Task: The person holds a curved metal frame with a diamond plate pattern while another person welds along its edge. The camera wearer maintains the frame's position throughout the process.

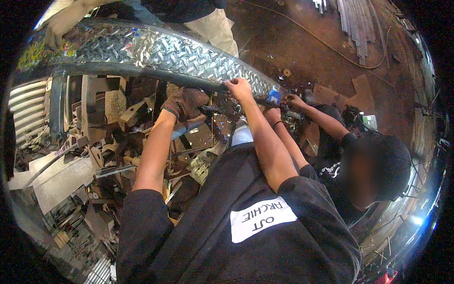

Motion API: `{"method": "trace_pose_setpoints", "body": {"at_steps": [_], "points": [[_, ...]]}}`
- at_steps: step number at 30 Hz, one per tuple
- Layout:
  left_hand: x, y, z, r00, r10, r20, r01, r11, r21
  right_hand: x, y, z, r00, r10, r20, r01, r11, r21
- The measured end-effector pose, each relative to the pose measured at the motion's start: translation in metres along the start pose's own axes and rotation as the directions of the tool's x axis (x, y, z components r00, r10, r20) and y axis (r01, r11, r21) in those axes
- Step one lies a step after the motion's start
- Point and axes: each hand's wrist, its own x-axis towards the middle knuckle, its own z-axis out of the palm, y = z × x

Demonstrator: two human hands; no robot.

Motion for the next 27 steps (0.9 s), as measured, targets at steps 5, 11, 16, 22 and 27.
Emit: {"method": "trace_pose_setpoints", "body": {"at_steps": [5,11,16,22,27], "points": [[-0.001,0.003,-0.008,0.999,-0.021,0.046,0.023,0.999,-0.035,0.008,-0.011,-0.002,0.995,0.057,0.082,-0.053,0.997,-0.057],[0.003,0.001,-0.001,0.998,-0.023,0.064,0.024,1.000,-0.015,0.014,-0.017,-0.008,0.973,0.147,0.178,-0.160,0.985,0.063],[0.003,-0.001,0.000,1.000,0.014,-0.009,-0.014,0.999,-0.036,0.016,-0.018,-0.009,0.952,0.212,0.221,-0.258,0.944,0.207],[0.001,0.003,0.000,1.000,-0.015,-0.013,0.015,1.000,0.000,0.019,-0.024,-0.012,0.916,0.283,0.286,-0.350,0.910,0.220],[0.005,-0.004,0.007,1.000,0.016,-0.015,-0.017,0.999,-0.046,0.012,-0.026,-0.011,0.941,0.231,0.248,-0.284,0.937,0.203]]}}
